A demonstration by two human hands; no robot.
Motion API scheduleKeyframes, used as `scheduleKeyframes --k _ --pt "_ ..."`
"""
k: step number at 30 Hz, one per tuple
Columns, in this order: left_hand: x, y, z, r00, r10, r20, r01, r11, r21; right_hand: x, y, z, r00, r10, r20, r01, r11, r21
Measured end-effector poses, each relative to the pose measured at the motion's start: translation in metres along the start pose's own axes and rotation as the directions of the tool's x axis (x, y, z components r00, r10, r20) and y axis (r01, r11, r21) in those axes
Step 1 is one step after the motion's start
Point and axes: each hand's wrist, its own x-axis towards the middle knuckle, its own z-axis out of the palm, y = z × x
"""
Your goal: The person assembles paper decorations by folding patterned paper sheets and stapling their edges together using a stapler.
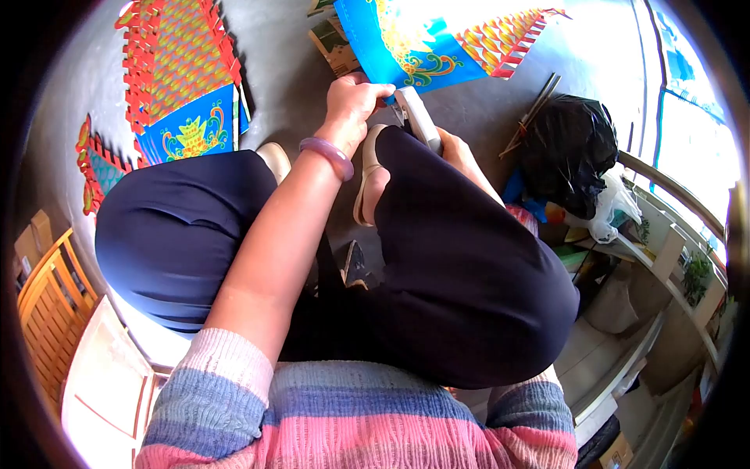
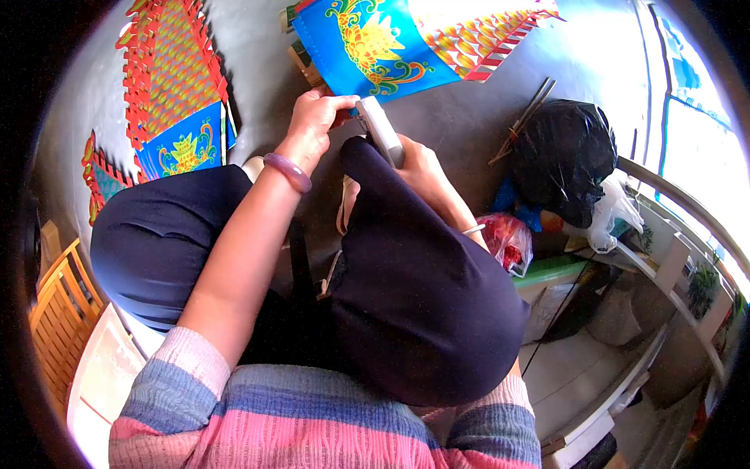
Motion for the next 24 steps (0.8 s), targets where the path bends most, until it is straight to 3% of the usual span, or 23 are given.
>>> scheduleKeyframes --k 19,24 --pt "-0.001 0.004 0.001 0.999 -0.012 -0.032 0.011 1.000 -0.022 0.002 -0.002 0.001 1.000 0.007 -0.027 -0.010 0.993 -0.118" --pt "0.002 0.001 0.000 1.000 -0.010 -0.010 0.010 0.999 0.041 0.006 0.005 0.010 0.994 0.097 -0.042 -0.102 0.984 -0.145"
